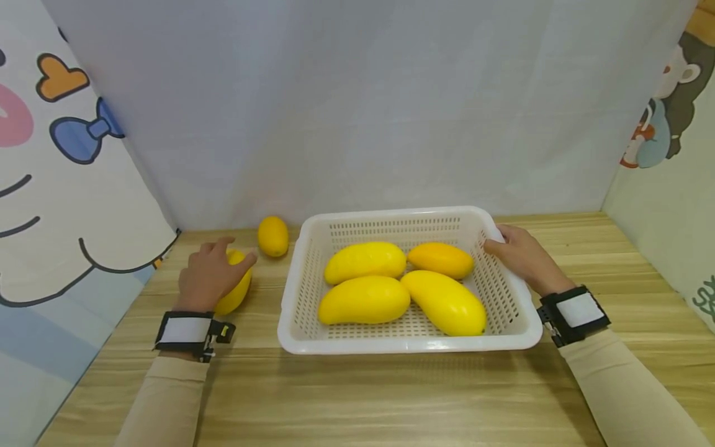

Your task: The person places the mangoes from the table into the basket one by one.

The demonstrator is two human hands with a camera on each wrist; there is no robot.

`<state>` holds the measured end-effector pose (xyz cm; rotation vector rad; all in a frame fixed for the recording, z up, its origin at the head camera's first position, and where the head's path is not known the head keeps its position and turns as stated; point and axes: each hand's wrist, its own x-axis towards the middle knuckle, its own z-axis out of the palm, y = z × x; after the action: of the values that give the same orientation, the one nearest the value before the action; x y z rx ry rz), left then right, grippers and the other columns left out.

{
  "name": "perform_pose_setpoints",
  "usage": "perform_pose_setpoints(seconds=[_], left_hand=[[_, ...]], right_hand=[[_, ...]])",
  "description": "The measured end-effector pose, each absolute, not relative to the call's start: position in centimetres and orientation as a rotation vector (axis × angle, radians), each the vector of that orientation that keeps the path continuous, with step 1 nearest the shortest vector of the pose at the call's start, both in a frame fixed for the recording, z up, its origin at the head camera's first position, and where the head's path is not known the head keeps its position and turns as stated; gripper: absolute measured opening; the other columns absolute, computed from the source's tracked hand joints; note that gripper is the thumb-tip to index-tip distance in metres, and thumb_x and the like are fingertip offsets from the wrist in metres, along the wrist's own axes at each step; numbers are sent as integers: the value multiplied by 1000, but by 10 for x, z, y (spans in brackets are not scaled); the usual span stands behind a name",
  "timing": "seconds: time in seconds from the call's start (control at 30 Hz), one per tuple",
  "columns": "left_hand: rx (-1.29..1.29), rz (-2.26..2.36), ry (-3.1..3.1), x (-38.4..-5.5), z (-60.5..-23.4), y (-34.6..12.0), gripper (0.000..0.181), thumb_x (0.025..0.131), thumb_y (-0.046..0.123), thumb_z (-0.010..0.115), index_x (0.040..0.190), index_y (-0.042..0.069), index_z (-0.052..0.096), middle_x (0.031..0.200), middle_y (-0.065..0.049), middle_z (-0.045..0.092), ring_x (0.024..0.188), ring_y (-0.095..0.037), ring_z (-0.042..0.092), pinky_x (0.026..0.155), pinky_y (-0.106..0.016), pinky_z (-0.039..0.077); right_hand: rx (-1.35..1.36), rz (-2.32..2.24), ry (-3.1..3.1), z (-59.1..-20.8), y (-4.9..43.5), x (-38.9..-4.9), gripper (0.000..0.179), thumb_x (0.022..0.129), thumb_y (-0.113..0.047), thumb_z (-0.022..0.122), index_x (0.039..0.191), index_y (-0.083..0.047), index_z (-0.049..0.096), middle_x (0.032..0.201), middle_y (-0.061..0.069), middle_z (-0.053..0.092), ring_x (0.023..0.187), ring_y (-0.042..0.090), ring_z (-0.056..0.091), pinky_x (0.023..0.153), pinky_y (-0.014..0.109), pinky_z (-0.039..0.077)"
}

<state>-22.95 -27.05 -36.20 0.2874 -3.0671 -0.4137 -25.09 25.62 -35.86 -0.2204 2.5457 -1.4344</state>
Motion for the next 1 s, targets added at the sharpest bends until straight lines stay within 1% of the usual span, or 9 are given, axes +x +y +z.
perform_pose_setpoints(seconds=[0.6,0.87,1.0], left_hand=[[316,-467,-3089,-233,-382,-277,87,96,66,45,154,3,34,146,-37,34,126,-60,38,91,-75,41],[341,-504,-3096,-234,-385,-279,86,96,63,48,155,4,30,147,-37,31,127,-60,37,90,-75,43],[336,-494,-3113,-234,-385,-280,90,94,63,51,156,2,27,148,-37,29,126,-60,38,89,-74,44]], right_hand=[[-224,-1447,2532,-358,255,-249,51,106,-21,45,147,8,39,115,33,63,78,33,74,62,44,62],[-222,-1436,2536,-359,256,-251,52,105,-22,45,147,8,39,115,33,63,78,32,75,62,44,62],[-230,-1435,2541,-359,257,-251,51,105,-22,45,147,8,39,114,33,64,77,33,75,61,44,62]])
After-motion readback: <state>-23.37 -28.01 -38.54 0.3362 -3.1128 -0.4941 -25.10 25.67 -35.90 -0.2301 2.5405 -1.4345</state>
